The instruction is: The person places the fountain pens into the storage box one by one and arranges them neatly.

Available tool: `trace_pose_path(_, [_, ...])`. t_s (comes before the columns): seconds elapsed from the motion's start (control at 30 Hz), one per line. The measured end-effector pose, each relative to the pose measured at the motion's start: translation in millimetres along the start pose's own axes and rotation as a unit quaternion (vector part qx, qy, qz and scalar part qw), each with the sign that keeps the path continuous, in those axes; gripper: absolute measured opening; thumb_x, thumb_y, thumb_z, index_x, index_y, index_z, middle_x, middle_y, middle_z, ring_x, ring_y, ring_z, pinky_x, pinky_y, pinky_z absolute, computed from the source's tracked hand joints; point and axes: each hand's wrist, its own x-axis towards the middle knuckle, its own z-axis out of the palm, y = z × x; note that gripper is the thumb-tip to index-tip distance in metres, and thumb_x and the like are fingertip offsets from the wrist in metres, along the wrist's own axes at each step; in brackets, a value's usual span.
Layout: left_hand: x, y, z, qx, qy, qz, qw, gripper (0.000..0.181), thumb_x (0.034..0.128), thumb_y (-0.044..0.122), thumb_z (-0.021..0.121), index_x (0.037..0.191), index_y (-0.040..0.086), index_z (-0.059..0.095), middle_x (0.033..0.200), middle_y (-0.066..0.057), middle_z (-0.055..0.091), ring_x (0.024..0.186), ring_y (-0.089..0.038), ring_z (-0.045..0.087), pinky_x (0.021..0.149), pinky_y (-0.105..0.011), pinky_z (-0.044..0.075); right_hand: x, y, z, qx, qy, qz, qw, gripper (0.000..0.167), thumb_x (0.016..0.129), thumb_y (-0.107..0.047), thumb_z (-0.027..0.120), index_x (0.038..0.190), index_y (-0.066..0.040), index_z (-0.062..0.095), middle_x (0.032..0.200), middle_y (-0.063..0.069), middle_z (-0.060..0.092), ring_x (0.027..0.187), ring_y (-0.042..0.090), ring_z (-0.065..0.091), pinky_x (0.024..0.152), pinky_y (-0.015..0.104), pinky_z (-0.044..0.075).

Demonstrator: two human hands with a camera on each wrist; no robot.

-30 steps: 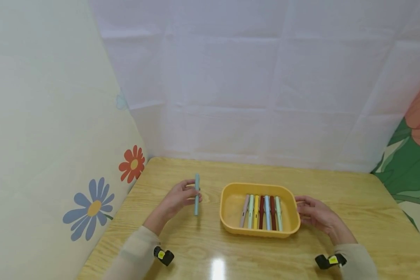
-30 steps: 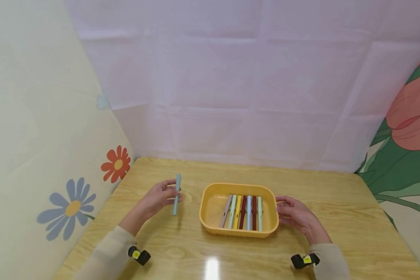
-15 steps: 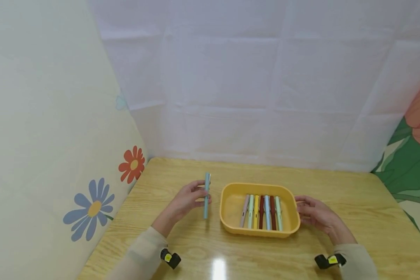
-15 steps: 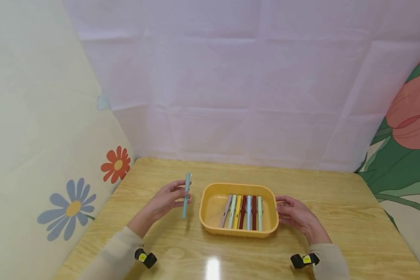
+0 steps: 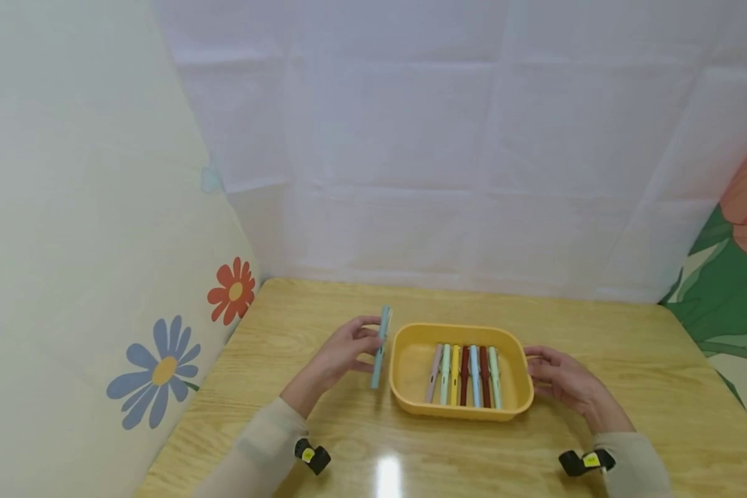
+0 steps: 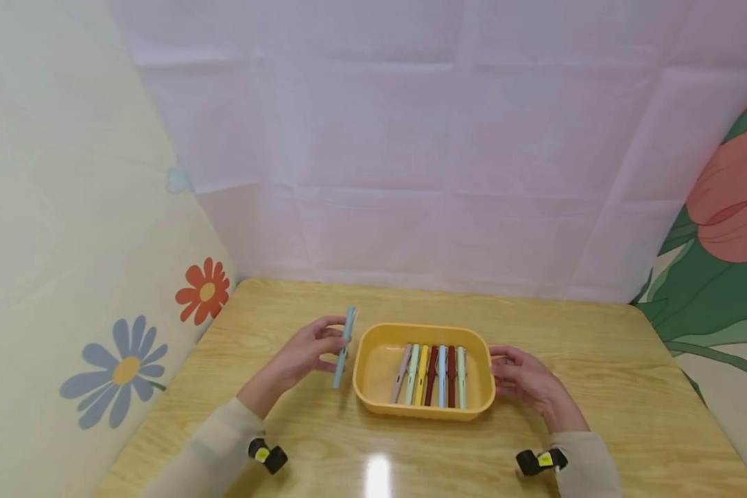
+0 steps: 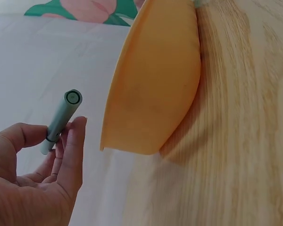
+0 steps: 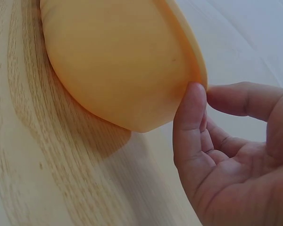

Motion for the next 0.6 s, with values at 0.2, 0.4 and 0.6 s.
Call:
trace_pose_path(0.2, [5.0,4.5,9.4,0.017,-0.006,0.004,0.9998,0.051,0.0983,0.013,0.064,0.146,0.007,0.046,0.130,-0.025,0.060,0.092,-0.022,0.068,0.079,-0.045,0.063,1.0,0,0,-0.006,0.009,0.002,0.9999,0.035,0.103,-0.007,0.056,0.137,-0.002,0.049,0.106,0.000,0.067,0.094,0.014,0.069,0.081,0.031,0.061])
trace_pose_path(0.4, [10.2,9.3,22.3,0.032,-0.003,-0.001,0.9995,0.048,0.0980,0.009,0.063,0.143,0.005,0.048,0.125,-0.026,0.060,0.091,-0.023,0.067,0.074,-0.043,0.064,0.0,0,0,-0.008,0.010,0.001,0.9999,0.034,0.103,-0.008,0.057,0.136,-0.003,0.050,0.106,0.000,0.067,0.094,0.014,0.069,0.080,0.031,0.061])
trace_pose_path(0.6, [13.0,14.4,35.2,0.053,0.000,-0.007,0.9985,0.046,0.0975,0.007,0.063,0.141,0.002,0.048,0.116,-0.019,0.060,0.090,-0.023,0.066,0.070,-0.040,0.064,1.9,0,1,-0.009,0.014,0.011,0.9998,0.038,0.103,-0.009,0.057,0.139,0.000,0.047,0.106,0.000,0.067,0.094,0.014,0.069,0.081,0.032,0.062])
